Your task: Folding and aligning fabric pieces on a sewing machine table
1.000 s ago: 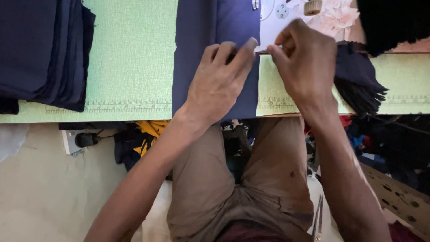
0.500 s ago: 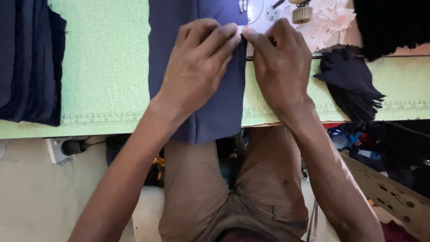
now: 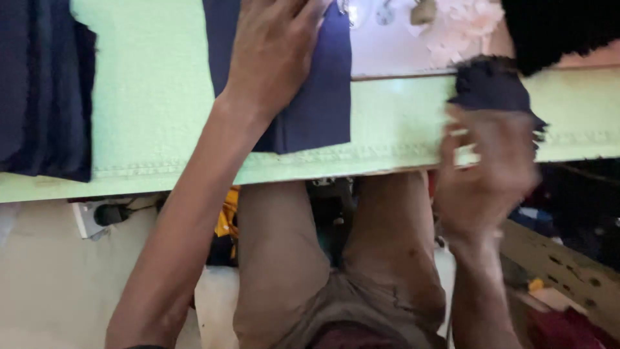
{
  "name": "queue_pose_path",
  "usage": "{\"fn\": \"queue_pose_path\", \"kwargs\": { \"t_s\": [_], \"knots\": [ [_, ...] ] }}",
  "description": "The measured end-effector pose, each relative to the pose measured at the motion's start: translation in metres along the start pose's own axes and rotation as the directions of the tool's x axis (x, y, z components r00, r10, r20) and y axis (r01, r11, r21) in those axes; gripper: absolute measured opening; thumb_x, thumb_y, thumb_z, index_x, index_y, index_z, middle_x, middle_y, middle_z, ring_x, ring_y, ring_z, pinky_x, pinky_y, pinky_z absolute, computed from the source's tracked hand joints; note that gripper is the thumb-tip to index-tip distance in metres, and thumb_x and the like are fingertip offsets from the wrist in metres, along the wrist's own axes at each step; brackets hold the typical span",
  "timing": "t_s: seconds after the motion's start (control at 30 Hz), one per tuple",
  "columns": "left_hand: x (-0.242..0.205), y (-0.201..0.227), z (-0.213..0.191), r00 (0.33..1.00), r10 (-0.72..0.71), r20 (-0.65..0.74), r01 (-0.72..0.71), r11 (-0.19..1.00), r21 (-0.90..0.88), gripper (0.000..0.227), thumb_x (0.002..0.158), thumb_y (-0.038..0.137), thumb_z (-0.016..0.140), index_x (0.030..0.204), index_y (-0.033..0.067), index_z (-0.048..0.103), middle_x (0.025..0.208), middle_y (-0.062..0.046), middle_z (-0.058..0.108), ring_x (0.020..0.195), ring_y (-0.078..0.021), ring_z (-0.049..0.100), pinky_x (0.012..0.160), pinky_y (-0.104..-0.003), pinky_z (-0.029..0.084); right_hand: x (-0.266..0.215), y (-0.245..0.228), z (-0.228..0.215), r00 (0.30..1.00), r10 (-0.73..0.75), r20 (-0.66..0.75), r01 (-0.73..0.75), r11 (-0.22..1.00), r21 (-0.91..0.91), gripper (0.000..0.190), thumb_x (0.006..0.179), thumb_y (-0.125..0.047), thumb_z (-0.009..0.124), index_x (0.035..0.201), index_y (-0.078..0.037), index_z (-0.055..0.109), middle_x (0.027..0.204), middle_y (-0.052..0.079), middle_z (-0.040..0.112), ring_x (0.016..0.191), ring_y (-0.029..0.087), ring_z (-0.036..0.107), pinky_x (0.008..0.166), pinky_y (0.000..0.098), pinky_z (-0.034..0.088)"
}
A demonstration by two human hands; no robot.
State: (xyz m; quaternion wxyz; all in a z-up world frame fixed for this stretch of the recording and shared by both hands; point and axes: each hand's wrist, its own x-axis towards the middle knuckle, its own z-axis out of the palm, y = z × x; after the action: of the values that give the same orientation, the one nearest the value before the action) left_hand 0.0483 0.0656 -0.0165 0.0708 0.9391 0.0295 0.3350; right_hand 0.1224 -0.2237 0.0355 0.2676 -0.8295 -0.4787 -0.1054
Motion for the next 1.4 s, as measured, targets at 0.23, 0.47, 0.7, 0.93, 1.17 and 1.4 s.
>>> {"fn": "queue_pose_path", "kwargs": {
  "t_s": [0.23, 0.47, 0.7, 0.93, 1.17, 1.4],
  "knots": [
    [-0.015, 0.081, -0.027, 0.996, -0.056, 0.075, 0.067, 0.984, -0.163, 0.016, 0.099, 0.002, 0.079, 0.113, -0.0036, 0.074, 0.126, -0.016, 0.066, 0.131, -0.0361, 0.048, 0.108, -0.051, 0.048, -0.015, 0.087, -0.030, 0.998, -0.027, 0.055, 0.041, 0.960, -0.277, 0.026, 0.108, -0.005, 0.098, 0.127, 0.003, 0.082, 0.118, 0.019, 0.063, 0.105, 0.037, 0.052, 0.079, 0.0499, 0.045],
    [0.005, 0.162, -0.029, 0.845, -0.402, 0.352, 0.515, 0.435, -0.739, 0.050, 0.107, 0.041, 0.039, 0.110, 0.0032, 0.071, 0.106, -0.013, 0.076, 0.098, -0.0272, 0.072, 0.087, -0.041, 0.055, 0.002, 0.063, -0.042, 0.994, -0.103, -0.022, 0.091, 0.946, -0.310, 0.018, 0.111, -0.001, 0.101, 0.115, 0.006, 0.085, 0.112, 0.020, 0.068, 0.102, 0.034, 0.058, 0.080, 0.0451, 0.045],
    [0.002, 0.167, -0.025, 0.598, -0.638, 0.485, 0.665, 0.058, -0.745, 0.035, 0.105, 0.038, 0.043, 0.080, 0.0156, 0.051, 0.075, 0.006, 0.049, 0.075, -0.0080, 0.044, 0.065, -0.032, 0.036, 0.020, -0.019, -0.033, 0.993, -0.044, 0.111, 0.036, 0.997, 0.067, 0.024, 0.102, -0.003, 0.087, 0.122, 0.007, 0.078, 0.108, 0.021, 0.074, 0.091, 0.027, 0.068, 0.073, 0.0348, 0.058],
    [-0.022, 0.117, -0.068, 0.788, -0.488, 0.375, 0.610, 0.535, -0.585, 0.027, 0.106, 0.025, 0.049, 0.086, 0.0073, 0.049, 0.078, -0.004, 0.049, 0.075, -0.0185, 0.049, 0.067, -0.040, 0.035, 0.027, -0.046, -0.002, 0.725, 0.406, 0.557, -0.682, 0.533, 0.500, 0.011, 0.096, -0.010, 0.075, 0.102, -0.004, 0.070, 0.080, 0.007, 0.071, 0.059, 0.012, 0.069, 0.056, 0.0192, 0.057],
    [-0.008, 0.066, -0.050, 0.904, -0.387, 0.182, 0.424, 0.759, -0.494, 0.027, 0.086, -0.003, 0.071, 0.108, 0.0067, 0.058, 0.092, -0.008, 0.062, 0.082, -0.0287, 0.062, 0.074, -0.040, 0.046, 0.054, -0.061, 0.027, 0.823, 0.270, 0.500, -0.520, 0.712, 0.472, 0.012, 0.098, -0.006, 0.075, 0.090, -0.005, 0.067, 0.073, 0.007, 0.076, 0.049, 0.009, 0.069, 0.045, 0.0203, 0.059],
    [-0.022, 0.068, -0.020, 0.951, -0.287, 0.111, 0.308, 0.905, -0.295, 0.040, 0.090, -0.003, 0.079, 0.119, 0.0063, 0.053, 0.105, -0.012, 0.060, 0.093, -0.0365, 0.056, 0.076, -0.046, 0.045, 0.062, -0.039, 0.025, 0.811, 0.078, 0.580, -0.368, 0.839, 0.401, 0.012, 0.103, 0.001, 0.067, 0.094, 0.001, 0.075, 0.071, 0.008, 0.073, 0.050, 0.012, 0.066, 0.048, 0.0253, 0.056]
  ]
}}
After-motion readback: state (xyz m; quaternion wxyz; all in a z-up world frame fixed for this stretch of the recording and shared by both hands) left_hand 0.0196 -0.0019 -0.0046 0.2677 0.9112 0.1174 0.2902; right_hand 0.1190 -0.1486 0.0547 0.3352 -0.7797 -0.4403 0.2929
